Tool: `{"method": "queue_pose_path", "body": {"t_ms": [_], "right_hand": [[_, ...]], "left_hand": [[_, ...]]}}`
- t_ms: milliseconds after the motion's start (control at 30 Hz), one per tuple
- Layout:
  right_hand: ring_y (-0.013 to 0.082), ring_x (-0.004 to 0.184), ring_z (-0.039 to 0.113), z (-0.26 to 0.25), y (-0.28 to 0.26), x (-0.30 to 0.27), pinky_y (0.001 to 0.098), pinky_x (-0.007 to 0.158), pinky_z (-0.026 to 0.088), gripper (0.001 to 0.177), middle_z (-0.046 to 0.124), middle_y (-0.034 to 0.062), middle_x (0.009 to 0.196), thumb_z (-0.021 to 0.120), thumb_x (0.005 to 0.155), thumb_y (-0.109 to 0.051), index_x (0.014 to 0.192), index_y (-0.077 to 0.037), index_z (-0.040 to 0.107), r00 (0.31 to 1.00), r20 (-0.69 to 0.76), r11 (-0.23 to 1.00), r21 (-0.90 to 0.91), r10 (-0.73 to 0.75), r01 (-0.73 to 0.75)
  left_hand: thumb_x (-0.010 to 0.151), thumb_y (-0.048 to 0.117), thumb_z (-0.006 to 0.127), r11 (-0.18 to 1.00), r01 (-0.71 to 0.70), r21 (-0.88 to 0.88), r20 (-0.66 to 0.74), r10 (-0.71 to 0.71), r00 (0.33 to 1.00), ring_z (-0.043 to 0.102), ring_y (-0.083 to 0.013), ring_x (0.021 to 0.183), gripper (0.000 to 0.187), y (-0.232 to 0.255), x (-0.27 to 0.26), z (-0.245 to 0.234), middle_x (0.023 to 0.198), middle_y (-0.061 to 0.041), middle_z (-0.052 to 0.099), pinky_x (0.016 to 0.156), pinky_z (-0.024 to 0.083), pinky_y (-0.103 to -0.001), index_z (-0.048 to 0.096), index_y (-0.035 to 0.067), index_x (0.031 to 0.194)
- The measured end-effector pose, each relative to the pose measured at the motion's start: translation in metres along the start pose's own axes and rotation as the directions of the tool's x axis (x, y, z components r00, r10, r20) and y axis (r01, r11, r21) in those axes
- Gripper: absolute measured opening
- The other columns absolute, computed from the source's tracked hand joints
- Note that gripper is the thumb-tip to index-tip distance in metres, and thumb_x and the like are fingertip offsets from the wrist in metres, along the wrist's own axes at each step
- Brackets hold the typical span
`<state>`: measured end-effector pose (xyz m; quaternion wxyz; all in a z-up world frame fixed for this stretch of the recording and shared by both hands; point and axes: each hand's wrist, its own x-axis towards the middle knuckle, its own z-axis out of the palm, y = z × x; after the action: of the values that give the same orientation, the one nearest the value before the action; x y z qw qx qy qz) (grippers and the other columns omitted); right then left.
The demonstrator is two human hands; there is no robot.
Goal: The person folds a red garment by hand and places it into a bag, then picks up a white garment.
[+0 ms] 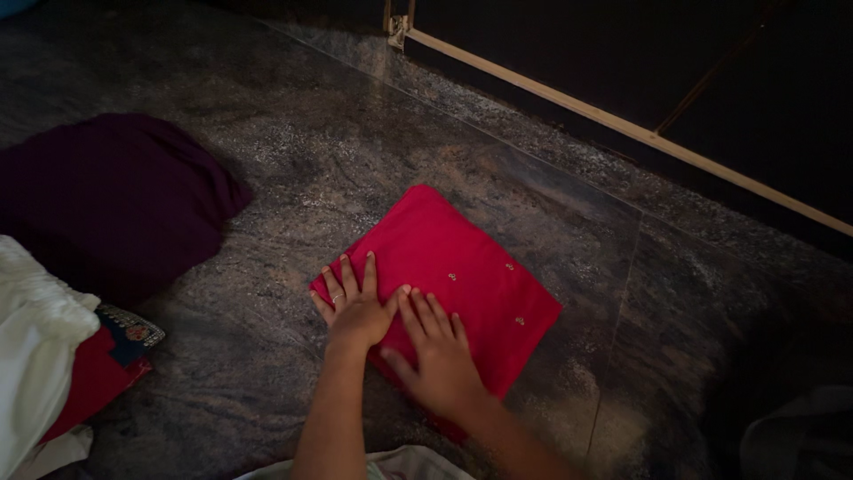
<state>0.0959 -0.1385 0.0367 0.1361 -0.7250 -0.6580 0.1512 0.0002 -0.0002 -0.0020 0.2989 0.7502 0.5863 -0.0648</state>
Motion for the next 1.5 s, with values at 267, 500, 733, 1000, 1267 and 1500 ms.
{"method": "queue_pose_path", "body": {"t_ms": [267, 500, 733, 1000, 1267, 1500], "right_hand": [[0.0435, 0.154, 0.017, -0.008, 0.002, -0.045, 0.0685, 0.113, 0.018, 0.085, 0.016, 0.0117, 0.171, 0.074, 0.087, -0.029, 0.161, -0.025, 0.032, 0.995, 0.085, 0.991, -0.125, -0.047, 0.057], [0.042, 0.141, 0.035, -0.02, 0.015, -0.071, 0.052, 0.112, 0.041, 0.081, 0.035, 0.0157, 0.156, 0.069, 0.079, -0.007, 0.154, -0.015, 0.038, 0.984, 0.175, 0.999, -0.034, -0.024, 0.03], [0.0433, 0.123, 0.058, -0.023, 0.035, -0.082, 0.047, 0.101, 0.051, 0.051, 0.053, 0.025, 0.135, 0.067, 0.081, -0.002, 0.129, 0.0, 0.051, 0.935, 0.349, 0.992, -0.083, -0.058, 0.093], [0.0337, 0.121, 0.062, -0.077, -0.006, -0.064, 0.0465, 0.1, 0.052, 0.032, 0.061, 0.0192, 0.127, 0.058, 0.098, -0.018, 0.125, -0.001, 0.058, 0.753, 0.641, 0.978, -0.207, 0.151, -0.02], [0.0452, 0.125, 0.05, -0.037, -0.04, -0.022, 0.0637, 0.096, 0.049, 0.07, 0.052, 0.0241, 0.127, 0.075, 0.068, -0.025, 0.128, 0.003, 0.054, 0.941, -0.261, 0.954, -0.263, -0.214, 0.144], [0.0414, 0.123, 0.05, 0.002, -0.024, -0.042, 0.0554, 0.084, 0.053, 0.07, 0.048, 0.016, 0.135, 0.071, 0.078, -0.016, 0.143, -0.007, 0.046, 0.992, 0.087, 0.952, -0.299, 0.093, -0.063]], "left_hand": [[0.087, 0.086, 0.028, 0.999, 0.031, -0.028, -0.022, -0.031, 0.999, -0.026, -0.0335, 0.155, 0.095, 0.001, 0.002, 0.002, 0.172, -0.005, -0.018, 0.12, -0.017, -0.063, -0.005, 0.04, 0.163], [0.086, 0.087, 0.03, 0.997, 0.055, -0.055, -0.033, -0.056, 0.998, -0.023, -0.0321, 0.156, 0.096, 0.004, 0.0, 0.0, 0.173, -0.004, -0.014, 0.121, -0.016, -0.061, -0.002, 0.041, 0.164], [0.085, 0.087, 0.032, 0.996, 0.049, -0.076, -0.05, -0.053, 0.997, -0.025, -0.0329, 0.156, 0.096, 0.004, -0.001, 0.0, 0.173, -0.006, -0.012, 0.12, -0.018, -0.061, 0.0, 0.041, 0.164], [0.085, 0.087, 0.032, 0.996, 0.056, -0.071, -0.039, -0.058, 0.998, -0.026, -0.0321, 0.156, 0.096, 0.005, 0.001, -0.001, 0.172, -0.005, -0.015, 0.12, -0.018, -0.061, -0.001, 0.041, 0.163], [0.086, 0.086, 0.034, 0.997, 0.053, -0.054, -0.065, -0.057, 0.996, -0.023, -0.0336, 0.156, 0.097, 0.003, 0.005, 0.002, 0.173, -0.005, -0.013, 0.119, -0.018, -0.062, -0.001, 0.04, 0.164], [0.086, 0.086, 0.033, 0.998, 0.039, -0.055, -0.065, -0.043, 0.997, -0.023, -0.0332, 0.156, 0.096, 0.001, 0.007, 0.003, 0.173, -0.005, -0.012, 0.12, -0.018, -0.062, -0.001, 0.041, 0.164]]}}
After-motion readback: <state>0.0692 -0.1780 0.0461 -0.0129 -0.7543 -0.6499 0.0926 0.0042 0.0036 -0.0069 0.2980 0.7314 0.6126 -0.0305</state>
